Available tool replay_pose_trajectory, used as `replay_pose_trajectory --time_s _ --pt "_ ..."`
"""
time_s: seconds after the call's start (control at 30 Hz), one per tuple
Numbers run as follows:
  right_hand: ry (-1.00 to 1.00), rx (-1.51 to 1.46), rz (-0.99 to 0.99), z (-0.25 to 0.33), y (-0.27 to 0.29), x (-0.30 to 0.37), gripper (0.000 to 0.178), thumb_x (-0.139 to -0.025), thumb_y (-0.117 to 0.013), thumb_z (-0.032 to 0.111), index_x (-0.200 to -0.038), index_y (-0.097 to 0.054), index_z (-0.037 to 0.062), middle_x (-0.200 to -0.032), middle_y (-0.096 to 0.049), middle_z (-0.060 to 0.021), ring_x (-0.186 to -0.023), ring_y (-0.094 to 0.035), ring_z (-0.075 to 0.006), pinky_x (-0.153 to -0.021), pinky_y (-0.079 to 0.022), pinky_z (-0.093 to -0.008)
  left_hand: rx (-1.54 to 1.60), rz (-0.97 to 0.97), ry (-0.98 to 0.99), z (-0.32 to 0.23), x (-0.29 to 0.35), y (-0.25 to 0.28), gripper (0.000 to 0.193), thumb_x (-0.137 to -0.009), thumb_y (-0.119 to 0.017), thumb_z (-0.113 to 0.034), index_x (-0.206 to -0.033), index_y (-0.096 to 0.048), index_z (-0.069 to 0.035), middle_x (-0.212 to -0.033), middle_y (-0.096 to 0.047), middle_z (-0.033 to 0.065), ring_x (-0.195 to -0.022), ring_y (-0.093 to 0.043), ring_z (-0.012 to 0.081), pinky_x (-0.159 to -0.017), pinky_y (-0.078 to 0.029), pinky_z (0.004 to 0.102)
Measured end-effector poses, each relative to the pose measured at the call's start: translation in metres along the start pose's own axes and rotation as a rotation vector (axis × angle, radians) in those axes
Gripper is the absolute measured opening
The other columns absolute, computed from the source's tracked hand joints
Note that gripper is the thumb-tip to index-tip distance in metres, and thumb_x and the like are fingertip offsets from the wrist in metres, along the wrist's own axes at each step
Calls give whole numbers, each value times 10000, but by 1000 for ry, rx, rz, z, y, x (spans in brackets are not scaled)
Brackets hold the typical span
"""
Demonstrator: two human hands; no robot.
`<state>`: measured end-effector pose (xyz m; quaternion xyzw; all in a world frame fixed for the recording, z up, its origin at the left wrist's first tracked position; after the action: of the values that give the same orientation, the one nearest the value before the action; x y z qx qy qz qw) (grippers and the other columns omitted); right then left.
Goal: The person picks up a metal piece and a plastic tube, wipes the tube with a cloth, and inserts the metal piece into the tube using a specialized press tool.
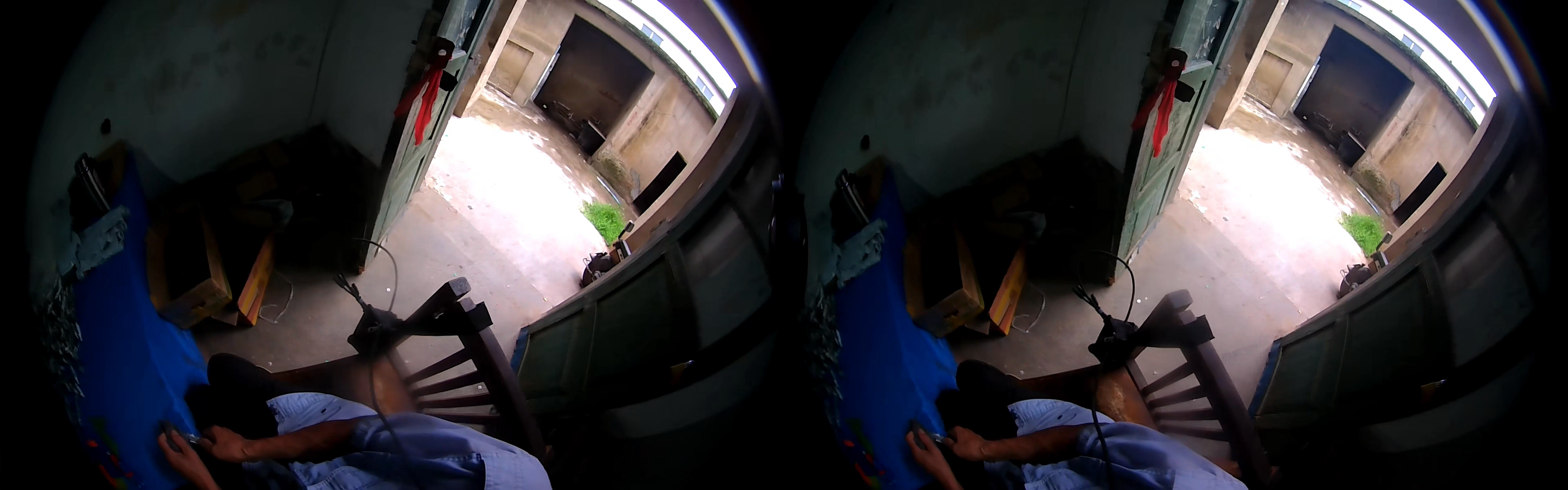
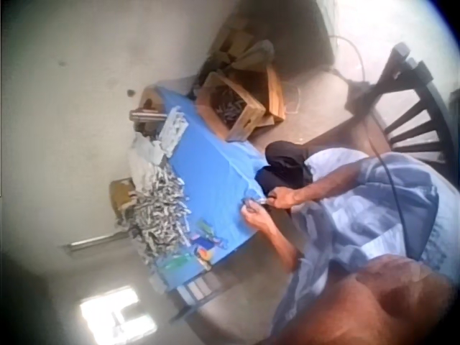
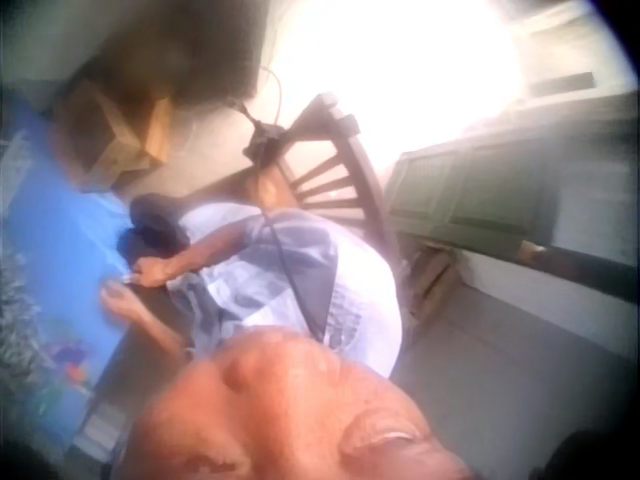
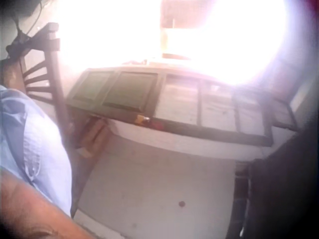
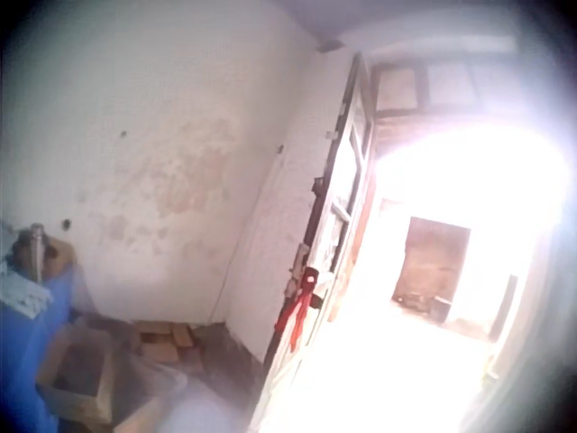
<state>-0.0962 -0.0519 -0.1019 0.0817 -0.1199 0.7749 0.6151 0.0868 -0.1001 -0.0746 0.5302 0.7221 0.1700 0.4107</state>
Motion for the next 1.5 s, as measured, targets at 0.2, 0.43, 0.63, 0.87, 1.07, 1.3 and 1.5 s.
replay_pose_trajectory --time_s 0.2,0.43,0.63,0.87,1.07,1.3,1.5 --pt "-81 64 -5 4 22 11 430 -1073 -529 342 -1269 -682 -8 -1197 -710 -265 -1140 -687 -364 -987 -525 -452 3 112 18 -62 8 3 281 -1029 -679 -220 -1167 -638 22 -1020 -682 214 -902 -659 359 -837 -534 440" --pt "-116 136 33 20 24 20 397 -1099 -504 337 -1241 -668 4 -1059 -709 -202 -1008 -685 -304 -917 -524 -418 30 73 86 -97 6 15 209 -997 -698 -164 -1114 -643 -1 -973 -690 247 -870 -674 439 -764 -533 475" --pt "-80 78 17 15 17 22 358 -1102 -535 332 -1137 -665 0 -894 -655 -145 -843 -617 -224 -793 -507 -386 40 29 153 -98 -1 19 180 -984 -707 -142 -1086 -650 -5 -953 -705 233 -861 -691 437 -746 -541 473" --pt "-30 112 -31 13 15 22 326 -1090 -558 323 -1022 -631 13 -799 -594 -139 -764 -564 -225 -727 -480 -402 97 2 233 -86 -2 19 186 -989 -703 -152 -1075 -645 3 -911 -695 222 -799 -690 386 -707 -529 466" --pt "-50 78 -37 13 14 21 320 -1080 -562 316 -1029 -618 5 -815 -596 -190 -761 -570 -297 -740 -479 -422 74 89 153 -99 4 23 187 -959 -736 -137 -1038 -647 7 -905 -695 206 -795 -668 368 -717 -524 438" --pt "-47 73 -8 19 16 19 325 -1080 -567 320 -1027 -605 2 -810 -585 -199 -764 -573 -309 -750 -480 -427 -7 101 142 -107 0 23 178 -968 -725 -131 -1052 -643 2 -906 -687 217 -781 -670 380 -707 -528 441" --pt "-75 9 9 24 16 19 312 -1050 -601 309 -984 -614 4 -824 -633 -252 -804 -648 -457 -709 -488 -494 -10 13 143 -91 -5 20 164 -1013 -682 -144 -1076 -634 0 -867 -666 208 -741 -647 346 -680 -518 428"
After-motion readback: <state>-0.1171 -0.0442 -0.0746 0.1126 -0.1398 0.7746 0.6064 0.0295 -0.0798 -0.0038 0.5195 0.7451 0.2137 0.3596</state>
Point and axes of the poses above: each hand's wrist, its own x-axis away from the middle knuckle, its own y-axis out of the back of the hand, z = x × y, the point moved 8 cm from there along -x, towards the middle knuckle
